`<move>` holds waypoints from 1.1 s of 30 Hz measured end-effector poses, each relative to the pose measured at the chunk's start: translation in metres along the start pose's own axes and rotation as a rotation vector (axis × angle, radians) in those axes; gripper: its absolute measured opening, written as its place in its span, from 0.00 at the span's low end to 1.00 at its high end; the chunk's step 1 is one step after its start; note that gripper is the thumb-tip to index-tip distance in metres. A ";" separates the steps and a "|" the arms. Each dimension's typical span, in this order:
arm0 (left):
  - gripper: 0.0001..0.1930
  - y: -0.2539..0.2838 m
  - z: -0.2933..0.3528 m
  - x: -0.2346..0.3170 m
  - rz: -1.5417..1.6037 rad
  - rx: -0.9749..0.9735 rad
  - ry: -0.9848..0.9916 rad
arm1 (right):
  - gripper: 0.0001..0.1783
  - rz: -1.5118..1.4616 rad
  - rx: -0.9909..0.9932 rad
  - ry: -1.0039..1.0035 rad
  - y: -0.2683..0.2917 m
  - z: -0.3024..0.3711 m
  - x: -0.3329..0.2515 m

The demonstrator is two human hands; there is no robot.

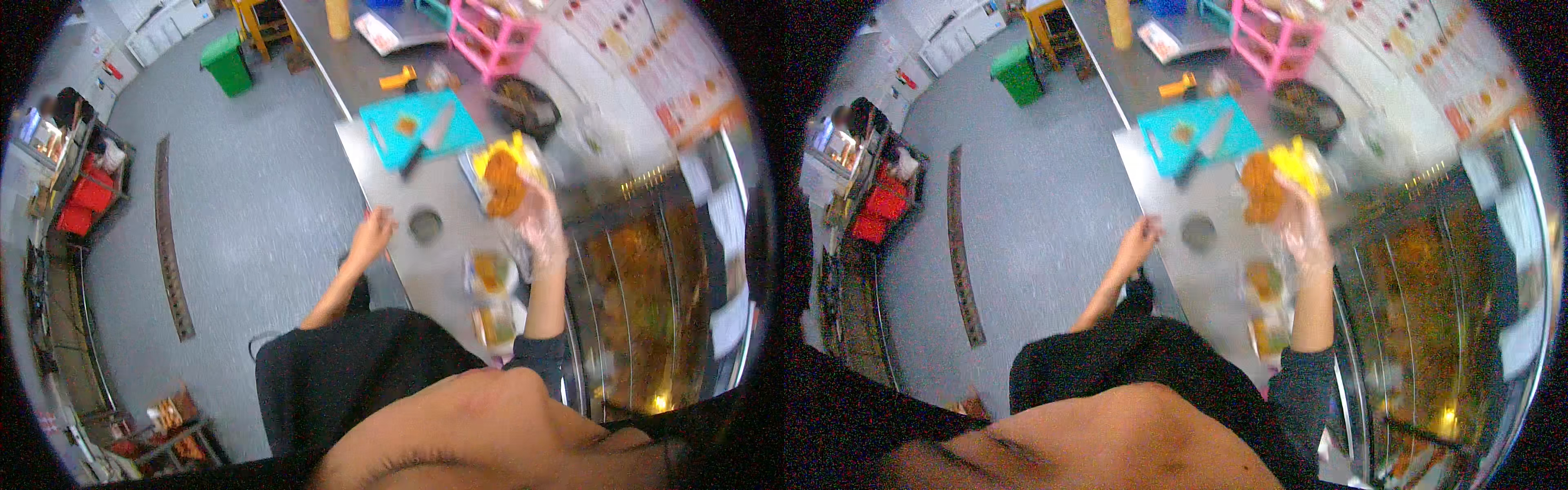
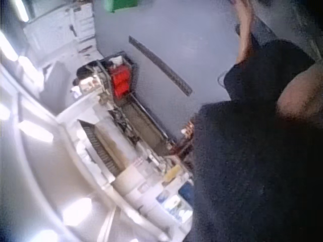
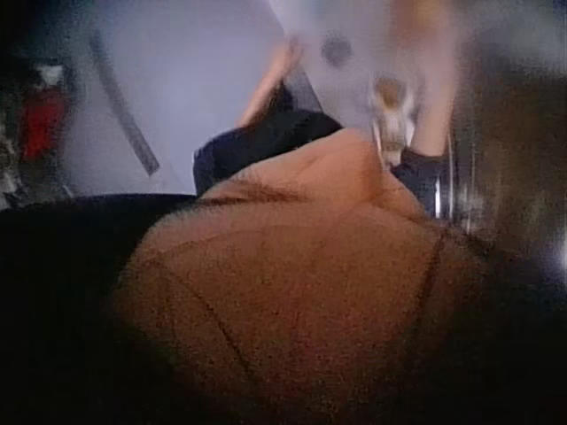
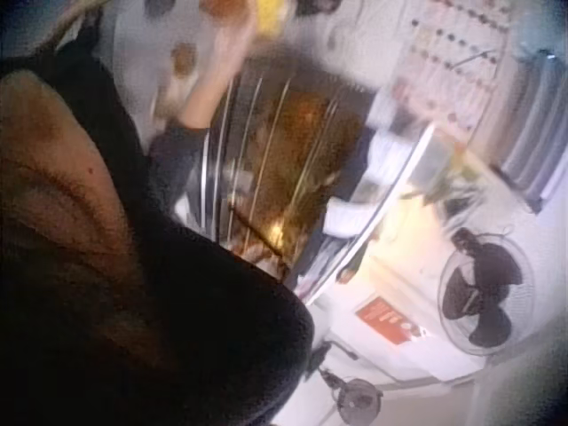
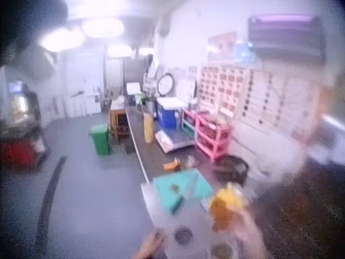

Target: The person assembles multiple food orders by placing steamed buns and fried items into branded boxes and containers. They add condiment packets and arrange the completed orders on the counter.

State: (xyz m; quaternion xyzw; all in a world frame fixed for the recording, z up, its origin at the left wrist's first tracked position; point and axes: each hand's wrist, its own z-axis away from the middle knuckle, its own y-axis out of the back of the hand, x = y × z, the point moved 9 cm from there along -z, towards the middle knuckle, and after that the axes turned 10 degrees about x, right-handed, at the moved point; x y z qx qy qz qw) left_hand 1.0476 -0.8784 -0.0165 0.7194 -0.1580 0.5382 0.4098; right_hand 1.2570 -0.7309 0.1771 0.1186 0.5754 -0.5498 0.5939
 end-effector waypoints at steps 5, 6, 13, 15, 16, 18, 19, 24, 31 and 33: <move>0.18 0.056 -0.136 -0.044 0.092 -0.261 0.232 | 0.17 -0.233 -0.080 -0.125 -0.068 -0.198 0.048; 0.18 0.081 -0.151 -0.045 0.075 -0.239 0.206 | 0.16 -0.233 -0.055 -0.114 -0.085 -0.230 0.059; 0.17 0.163 -0.278 -0.075 0.052 -0.182 0.123 | 0.14 -0.132 0.136 0.056 -0.104 -0.489 0.045; 0.17 0.190 -0.304 -0.090 0.066 -0.126 0.147 | 0.14 -0.029 0.176 0.013 -0.143 -0.532 0.041; 0.17 0.201 -0.316 -0.098 0.075 -0.109 0.170 | 0.14 0.024 0.204 -0.003 -0.157 -0.551 0.038; 0.17 0.221 -0.359 -0.107 0.098 -0.106 0.169 | 0.17 0.055 0.244 0.018 -0.136 -0.619 0.027; 0.17 0.228 -0.386 -0.119 0.061 -0.120 0.172 | 0.18 0.065 0.268 0.039 -0.117 -0.654 0.018; 0.17 0.280 -0.499 -0.200 -0.078 -0.056 0.264 | 0.20 0.100 0.397 0.132 -0.132 -0.790 0.005; 0.16 0.299 -0.664 -0.220 -0.165 -0.090 0.281 | 0.25 0.044 0.587 0.152 -0.106 -0.850 -0.006; 0.17 0.261 -0.704 -0.176 -0.360 -0.204 -0.001 | 0.28 0.040 0.665 0.166 -0.088 -0.848 -0.008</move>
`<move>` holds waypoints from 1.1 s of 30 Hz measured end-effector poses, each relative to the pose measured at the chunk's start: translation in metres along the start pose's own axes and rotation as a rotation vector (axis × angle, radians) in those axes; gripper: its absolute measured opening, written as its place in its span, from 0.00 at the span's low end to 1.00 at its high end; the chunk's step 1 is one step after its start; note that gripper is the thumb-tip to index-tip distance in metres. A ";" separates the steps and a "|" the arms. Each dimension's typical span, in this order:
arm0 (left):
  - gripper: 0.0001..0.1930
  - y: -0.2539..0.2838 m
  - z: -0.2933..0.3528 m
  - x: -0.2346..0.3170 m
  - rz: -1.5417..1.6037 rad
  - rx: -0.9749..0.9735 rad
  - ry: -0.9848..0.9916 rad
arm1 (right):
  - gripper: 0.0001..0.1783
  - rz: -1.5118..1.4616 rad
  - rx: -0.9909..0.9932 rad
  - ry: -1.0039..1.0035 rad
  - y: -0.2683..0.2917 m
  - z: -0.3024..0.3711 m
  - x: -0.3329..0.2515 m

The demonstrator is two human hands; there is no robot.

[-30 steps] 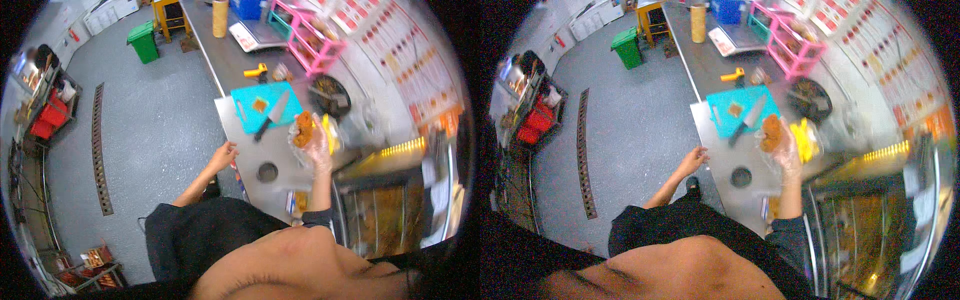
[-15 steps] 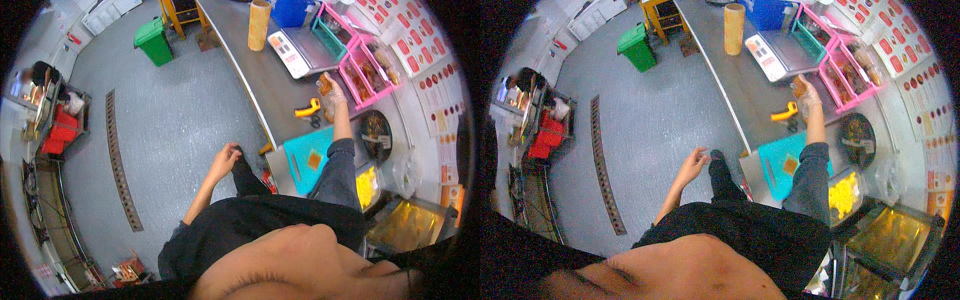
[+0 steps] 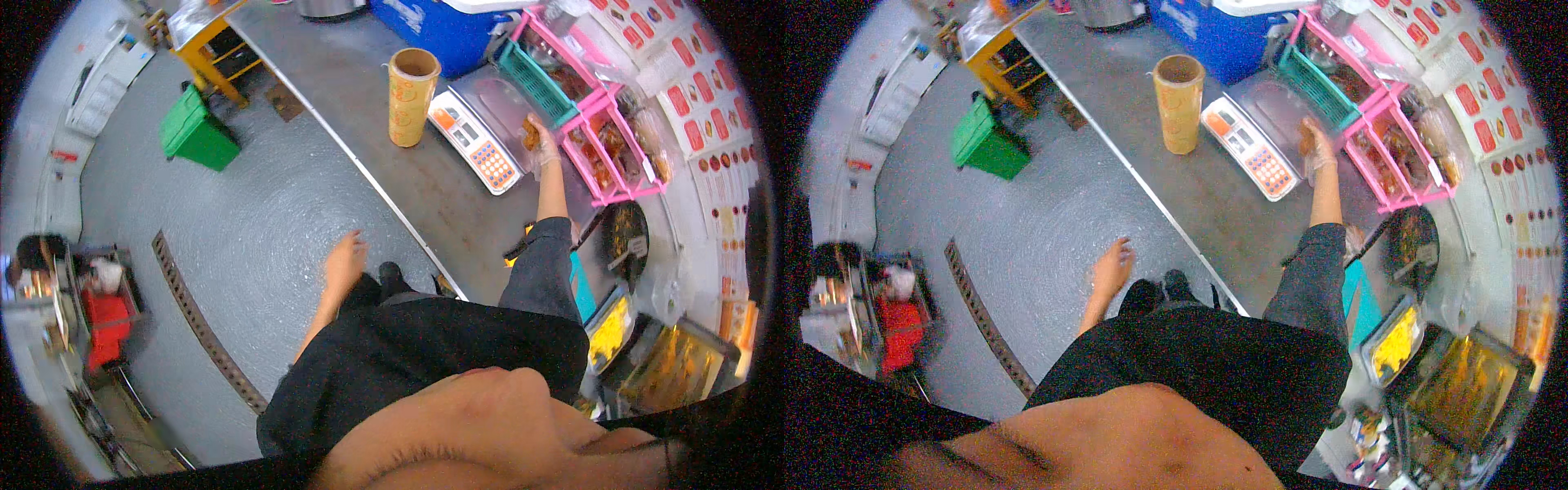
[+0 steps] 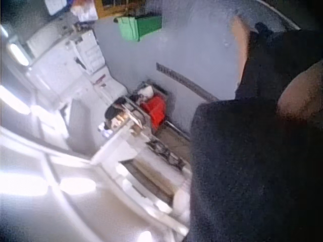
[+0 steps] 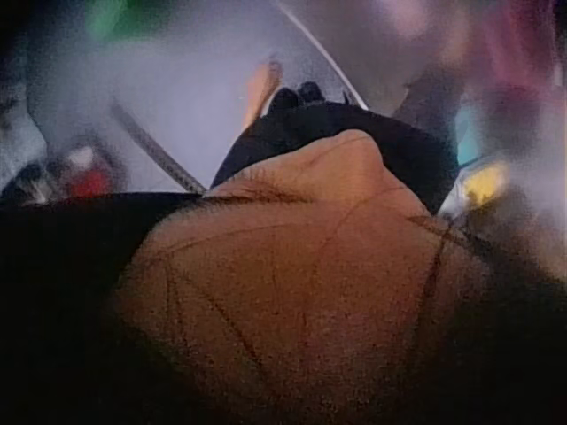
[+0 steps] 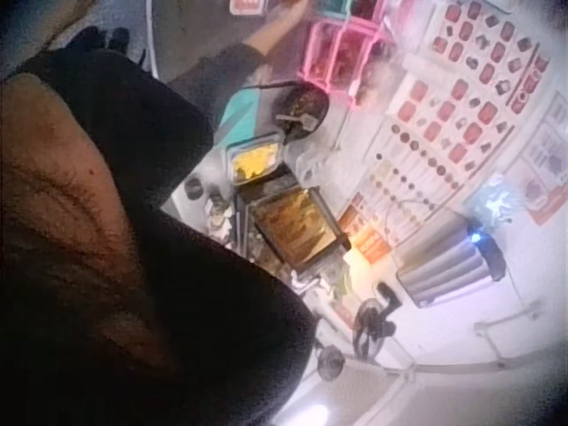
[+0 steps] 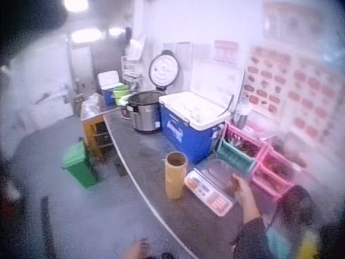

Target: The person assembles multiple food orders by placing steamed buns and fried items into branded boxes and containers. They add condiment packets and arrange the completed orders on the counter.

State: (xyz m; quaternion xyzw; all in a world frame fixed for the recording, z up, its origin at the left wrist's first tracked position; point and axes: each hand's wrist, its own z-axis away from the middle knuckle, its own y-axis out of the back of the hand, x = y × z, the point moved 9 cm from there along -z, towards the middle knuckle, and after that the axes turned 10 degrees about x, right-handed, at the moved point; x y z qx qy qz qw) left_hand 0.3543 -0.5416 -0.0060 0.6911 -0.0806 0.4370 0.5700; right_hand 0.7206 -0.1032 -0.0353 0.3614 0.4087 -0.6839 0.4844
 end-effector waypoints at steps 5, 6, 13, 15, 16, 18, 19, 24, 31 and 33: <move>0.24 -0.170 -0.074 0.160 0.052 -0.182 -0.799 | 0.29 0.030 0.081 0.083 -0.012 0.043 -0.032; 0.25 -0.196 -0.082 0.181 -0.017 -0.162 -0.941 | 0.27 0.000 0.117 0.105 -0.010 0.052 -0.035; 0.33 -0.296 -0.118 0.192 -0.105 -0.262 -1.221 | 0.21 -0.139 0.320 0.171 0.011 0.096 -0.053; 0.35 -0.302 -0.116 0.190 -0.145 -0.286 -1.220 | 0.22 -0.107 0.347 0.134 0.025 0.090 -0.045; 0.36 -0.303 -0.117 0.190 -0.139 -0.291 -1.201 | 0.22 -0.109 0.353 0.128 0.021 0.090 -0.045; 0.37 -0.301 -0.116 0.189 -0.110 -0.297 -1.167 | 0.21 -0.092 0.367 0.090 0.015 0.087 -0.039; 0.37 -0.300 -0.117 0.190 -0.087 -0.299 -1.160 | 0.21 -0.049 0.352 0.069 0.007 0.085 -0.036; 0.38 -0.291 -0.122 0.193 -0.006 -0.352 -1.150 | 0.25 0.213 0.312 -0.001 -0.014 0.055 -0.003; 0.35 -0.220 -0.091 0.177 0.254 -0.456 -1.141 | 0.38 1.276 0.781 0.640 -0.009 0.076 -0.100; 0.34 -0.198 -0.076 0.160 0.302 -0.509 -1.119 | 0.36 1.240 0.912 0.697 0.005 0.087 -0.115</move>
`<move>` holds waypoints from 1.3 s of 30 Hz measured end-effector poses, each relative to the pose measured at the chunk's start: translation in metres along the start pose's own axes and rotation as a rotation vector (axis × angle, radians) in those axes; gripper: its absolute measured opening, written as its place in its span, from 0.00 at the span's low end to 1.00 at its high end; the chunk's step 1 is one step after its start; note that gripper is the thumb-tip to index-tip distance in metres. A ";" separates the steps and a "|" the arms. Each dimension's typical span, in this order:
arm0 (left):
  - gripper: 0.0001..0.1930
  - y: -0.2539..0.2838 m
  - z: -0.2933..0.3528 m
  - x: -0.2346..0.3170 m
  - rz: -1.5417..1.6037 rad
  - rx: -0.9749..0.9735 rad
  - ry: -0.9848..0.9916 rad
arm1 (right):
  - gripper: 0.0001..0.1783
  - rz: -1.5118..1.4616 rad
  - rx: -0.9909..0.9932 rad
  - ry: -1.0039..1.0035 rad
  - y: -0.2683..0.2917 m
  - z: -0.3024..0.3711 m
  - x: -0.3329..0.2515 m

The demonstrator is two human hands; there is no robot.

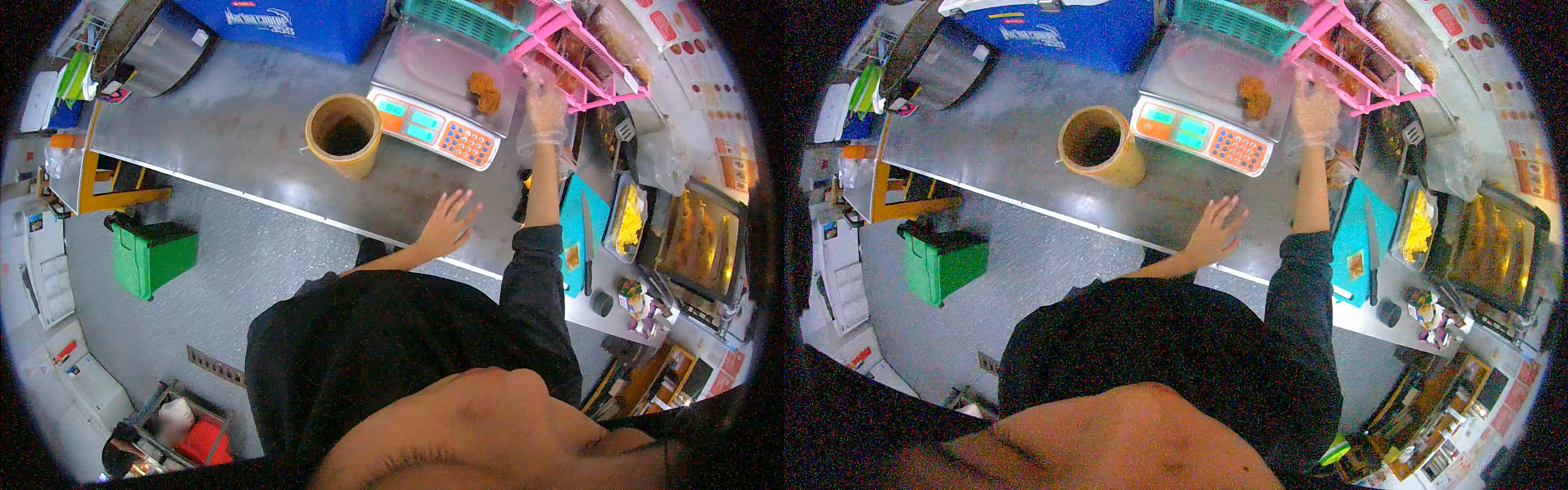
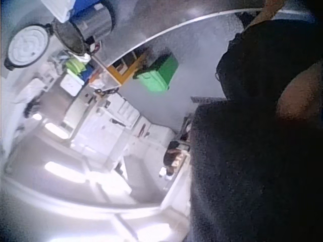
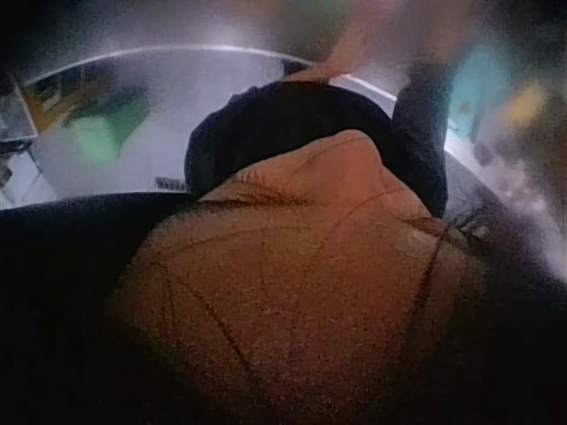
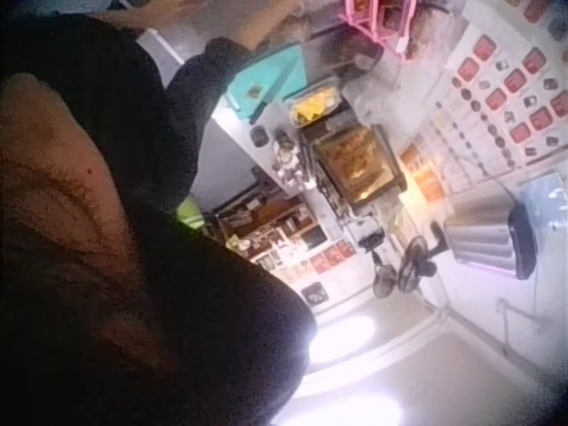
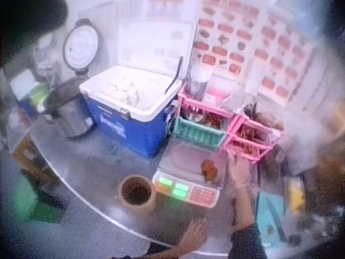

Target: The person assembles multiple food orders by placing steamed buns and fried items into branded boxes and containers. They add condiment packets and arrange the completed orders on the counter.

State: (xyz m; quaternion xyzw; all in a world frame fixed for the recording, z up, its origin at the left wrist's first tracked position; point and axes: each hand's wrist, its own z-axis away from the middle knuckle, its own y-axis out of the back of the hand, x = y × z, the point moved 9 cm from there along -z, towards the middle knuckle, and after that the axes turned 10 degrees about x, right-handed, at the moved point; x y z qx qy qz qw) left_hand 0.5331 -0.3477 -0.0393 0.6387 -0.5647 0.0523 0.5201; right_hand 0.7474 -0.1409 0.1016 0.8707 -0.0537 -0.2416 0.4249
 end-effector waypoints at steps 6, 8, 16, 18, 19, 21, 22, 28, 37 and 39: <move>0.31 0.015 0.054 0.037 0.151 -0.032 -0.031 | 0.41 -0.094 0.164 0.116 -0.004 -0.007 -0.009; 0.31 0.015 0.061 0.048 0.142 -0.002 -0.047 | 0.43 0.038 0.152 0.223 -0.026 0.010 -0.032; 0.28 -0.021 0.082 0.123 0.146 -0.012 -0.225 | 0.32 -0.112 -0.394 -0.043 -0.115 0.065 0.007; 0.27 -0.053 0.088 0.137 0.272 -0.148 -0.099 | 0.29 -0.759 -0.334 -0.366 -0.076 0.066 0.034; 0.27 -0.079 0.091 0.136 0.381 -0.245 0.073 | 0.28 -1.218 -0.297 -0.543 -0.044 0.074 0.045; 0.26 -0.139 0.109 0.145 0.645 -0.442 0.464 | 0.30 -1.963 -0.613 -1.006 0.009 0.117 0.071; 0.26 -0.165 0.117 0.160 0.687 -0.449 0.519 | 0.31 -2.126 -0.686 -1.129 0.054 0.141 0.069; 0.19 -0.274 0.154 0.379 0.560 -0.627 -0.122 | 0.31 -2.098 -0.251 -1.187 0.335 0.304 0.291; 0.18 -0.479 0.111 0.575 0.634 -0.773 -0.174 | 0.25 -1.598 0.614 -1.144 0.558 0.477 0.613; 0.18 -0.530 0.098 0.598 0.492 -0.786 -0.186 | 0.24 -1.459 0.742 -1.136 0.592 0.489 0.666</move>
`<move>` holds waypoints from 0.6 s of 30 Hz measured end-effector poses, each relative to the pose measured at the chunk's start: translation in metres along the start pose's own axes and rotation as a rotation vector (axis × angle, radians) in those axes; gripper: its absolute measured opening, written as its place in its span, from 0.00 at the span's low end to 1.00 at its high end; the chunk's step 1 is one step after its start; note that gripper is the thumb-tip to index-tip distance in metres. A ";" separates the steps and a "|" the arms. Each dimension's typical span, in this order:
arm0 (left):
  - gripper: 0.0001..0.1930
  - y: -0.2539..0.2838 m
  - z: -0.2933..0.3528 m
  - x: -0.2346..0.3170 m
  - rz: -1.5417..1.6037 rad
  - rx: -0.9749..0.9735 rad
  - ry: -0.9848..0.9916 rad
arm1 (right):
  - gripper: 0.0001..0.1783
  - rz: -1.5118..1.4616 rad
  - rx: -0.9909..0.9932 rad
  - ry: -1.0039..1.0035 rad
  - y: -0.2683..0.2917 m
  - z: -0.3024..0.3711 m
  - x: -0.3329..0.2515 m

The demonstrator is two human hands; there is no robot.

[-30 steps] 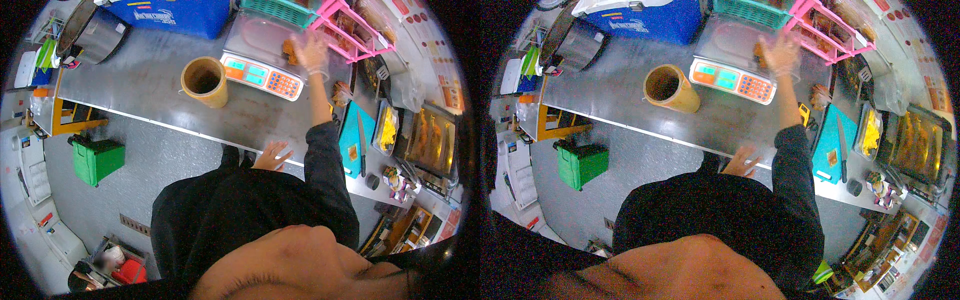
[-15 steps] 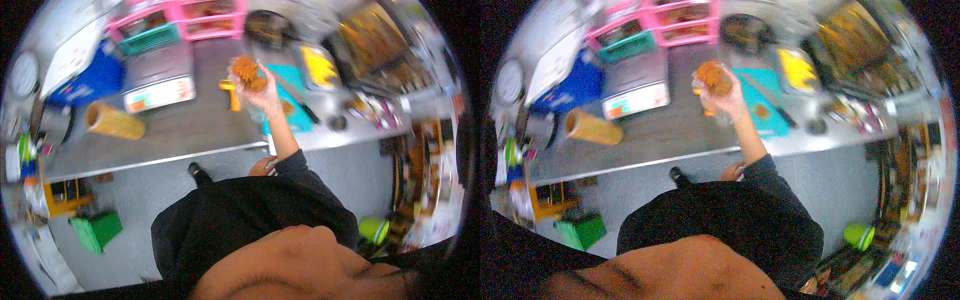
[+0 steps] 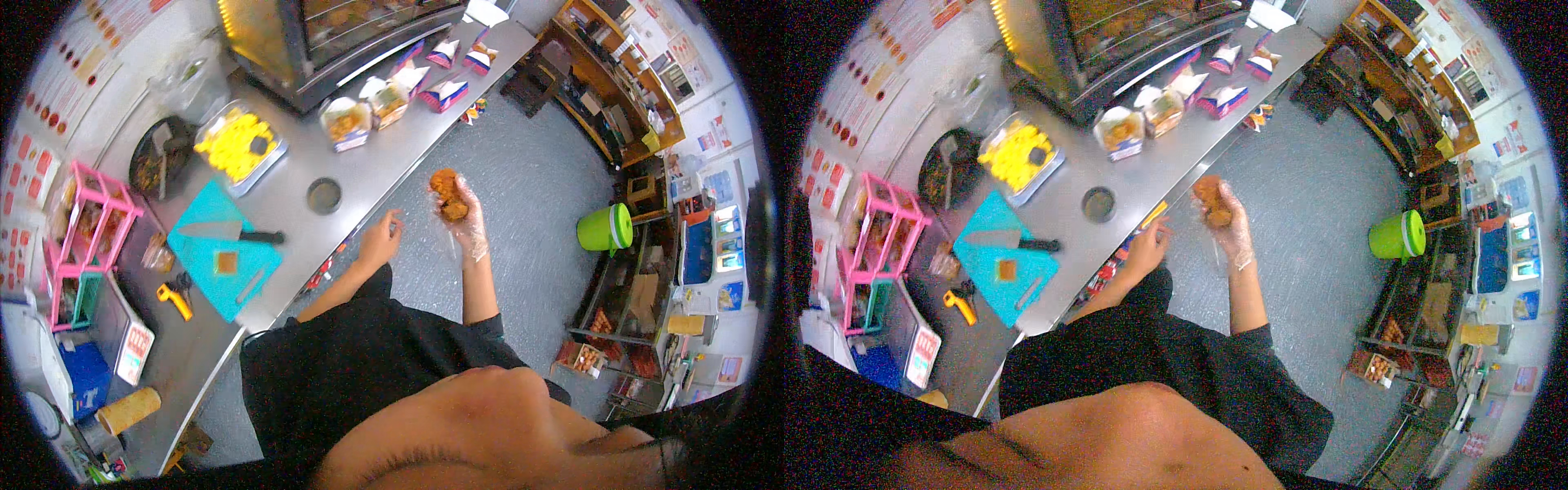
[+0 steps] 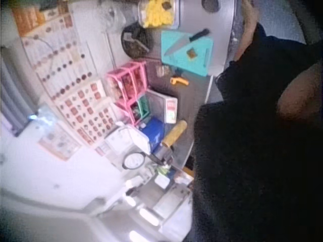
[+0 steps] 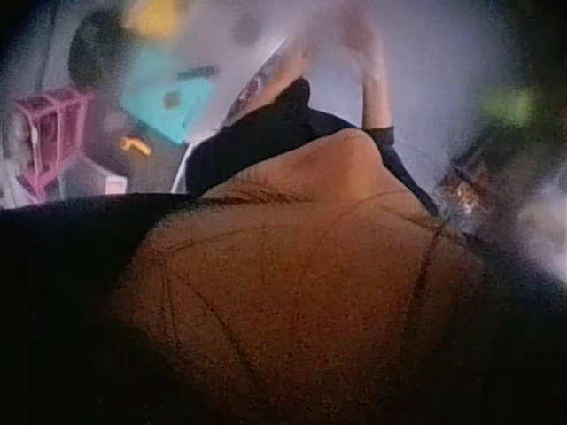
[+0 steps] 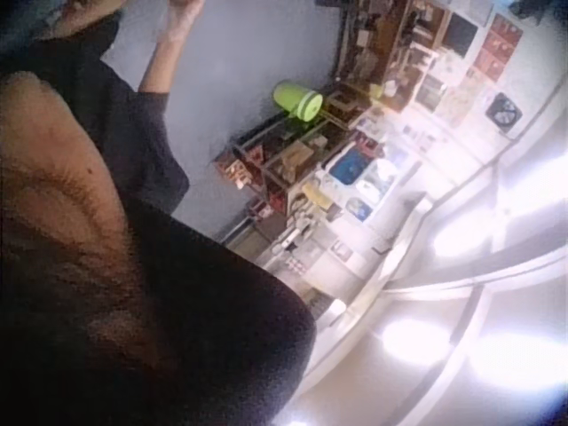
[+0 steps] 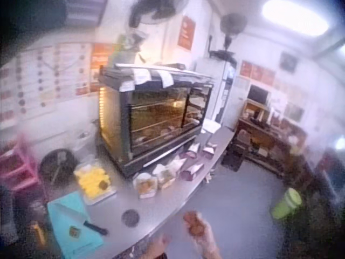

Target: The person assembles multiple food orders by placing steamed buns and fried items into branded boxes and containers. They add condiment packets and arrange the completed orders on the counter.

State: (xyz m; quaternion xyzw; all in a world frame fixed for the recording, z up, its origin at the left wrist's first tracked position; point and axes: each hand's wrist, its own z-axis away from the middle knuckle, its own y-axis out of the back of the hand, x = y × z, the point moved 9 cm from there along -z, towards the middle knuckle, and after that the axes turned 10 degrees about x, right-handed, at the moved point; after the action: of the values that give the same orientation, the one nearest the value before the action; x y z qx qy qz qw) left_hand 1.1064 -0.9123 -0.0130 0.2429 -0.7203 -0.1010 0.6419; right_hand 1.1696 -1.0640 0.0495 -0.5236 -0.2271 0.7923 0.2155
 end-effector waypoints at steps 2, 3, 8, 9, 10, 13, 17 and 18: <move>0.18 -0.029 -0.057 -0.001 -0.081 0.036 0.004 | 0.23 0.028 0.118 0.044 0.035 -0.045 -0.034; 0.18 -0.042 -0.086 -0.003 -0.123 0.058 0.009 | 0.23 0.044 0.173 0.063 0.053 -0.069 -0.053; 0.12 -0.069 -0.256 0.025 -0.009 0.406 -0.016 | 0.28 -0.133 0.030 -0.059 0.093 -0.198 -0.148; 0.12 -0.078 -0.298 0.031 0.003 0.416 -0.030 | 0.27 -0.122 0.073 0.003 0.101 -0.226 -0.176; 0.12 -0.077 -0.336 0.033 0.002 0.457 -0.022 | 0.27 -0.096 0.092 0.036 0.100 -0.259 -0.199; 0.17 -0.150 -0.455 -0.006 -0.030 0.185 0.282 | 0.25 0.022 0.074 0.089 0.081 -0.332 -0.272; 0.20 -0.250 -0.572 -0.044 -0.257 -0.289 0.348 | 0.23 0.677 -0.174 -0.044 0.047 -0.452 -0.327; 0.20 -0.261 -0.594 -0.087 -0.213 -0.266 0.479 | 0.22 0.987 -0.318 -0.049 0.007 -0.477 -0.338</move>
State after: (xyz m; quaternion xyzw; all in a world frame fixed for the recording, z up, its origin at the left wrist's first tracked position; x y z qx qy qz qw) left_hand 1.7474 -0.9962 -0.1160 0.2476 -0.4993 -0.2011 0.8056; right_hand 1.7326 -1.2012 0.1261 -0.5761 -0.0756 0.7672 -0.2717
